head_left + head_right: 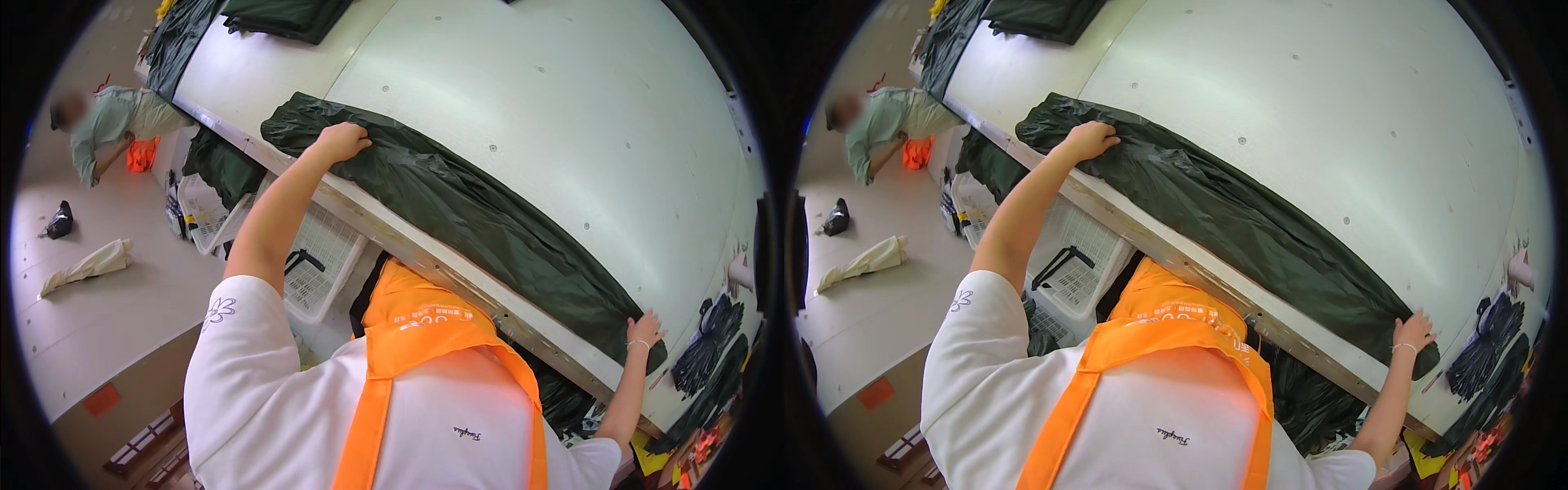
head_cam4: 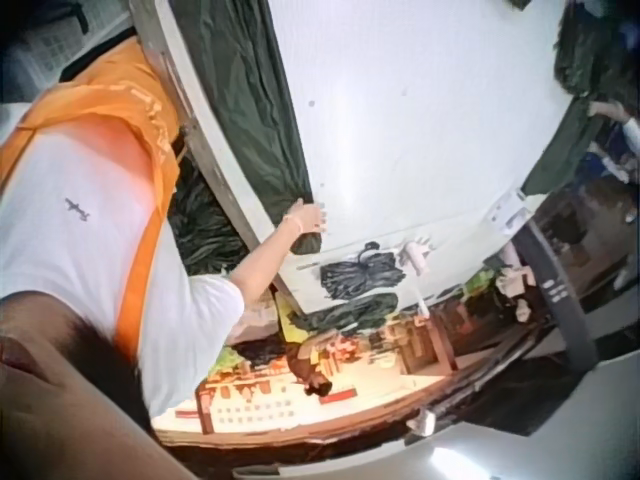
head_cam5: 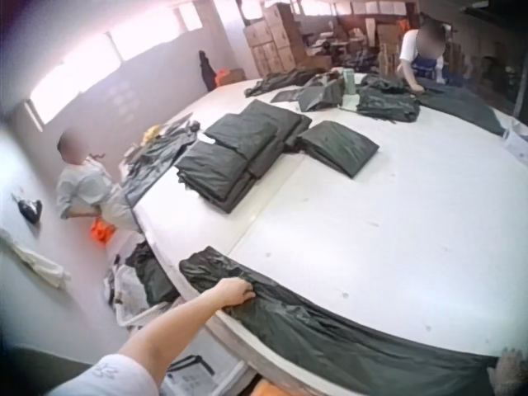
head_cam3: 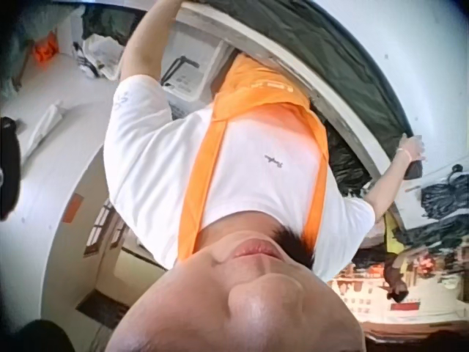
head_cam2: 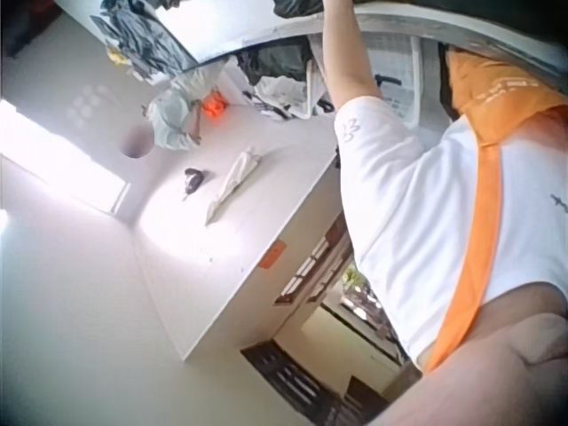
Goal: The person repeatedly unfolds and refolds dark green fabric items on a white table. They smooth the fabric, fold it into rectangles, and stack the folded items. The person handles the items one at a time throughout the clip.
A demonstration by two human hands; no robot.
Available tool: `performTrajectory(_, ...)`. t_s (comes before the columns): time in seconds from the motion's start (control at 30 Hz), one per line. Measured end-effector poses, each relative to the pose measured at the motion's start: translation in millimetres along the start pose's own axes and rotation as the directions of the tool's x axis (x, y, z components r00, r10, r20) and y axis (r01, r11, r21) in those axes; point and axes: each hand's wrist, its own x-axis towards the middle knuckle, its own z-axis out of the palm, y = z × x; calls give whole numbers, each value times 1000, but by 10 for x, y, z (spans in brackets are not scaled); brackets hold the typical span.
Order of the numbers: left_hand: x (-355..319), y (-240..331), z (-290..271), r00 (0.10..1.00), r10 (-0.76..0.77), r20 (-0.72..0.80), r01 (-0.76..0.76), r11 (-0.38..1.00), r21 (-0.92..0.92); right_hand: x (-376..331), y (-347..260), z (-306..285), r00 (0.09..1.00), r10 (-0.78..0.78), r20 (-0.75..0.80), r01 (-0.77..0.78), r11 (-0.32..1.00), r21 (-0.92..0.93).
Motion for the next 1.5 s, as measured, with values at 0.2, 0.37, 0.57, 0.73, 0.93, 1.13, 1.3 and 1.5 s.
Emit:
performTrajectory(0.2,-106,102,103,994,-94,-52,94,996,4,-1145,-2289,-1806,402,-407,-820,916,198,350)
performTrajectory(0.37,-174,271,161,997,-73,-34,73,997,10,-1619,-3857,-2125,315,-605,-731,946,261,192)
performTrajectory(0.57,-839,-604,-661,858,312,-409,-321,946,48,-1554,-3922,-2062,326,-640,-696,943,277,187)
performTrajectory(0.73,-891,-1627,-258,982,-49,-183,-98,695,-712,-1588,-3944,-2121,314,-644,-697,947,264,182)
performTrajectory(0.93,-181,-1716,379,788,-612,-66,75,201,-977,-1573,-3913,-2126,325,-634,-701,943,273,190)
performTrajectory(1.13,-294,-1646,32,610,-508,-608,372,861,-346,-1626,-3985,-2237,291,-558,-777,957,153,248)
performTrajectory(1.3,-392,410,58,791,301,-533,-391,919,-61,-1497,-4081,-2064,296,-523,-799,955,152,254)
performTrajectory(1.5,-328,1030,607,862,362,-355,-345,932,114,-1492,-3048,-1678,469,-309,-827,882,132,451)
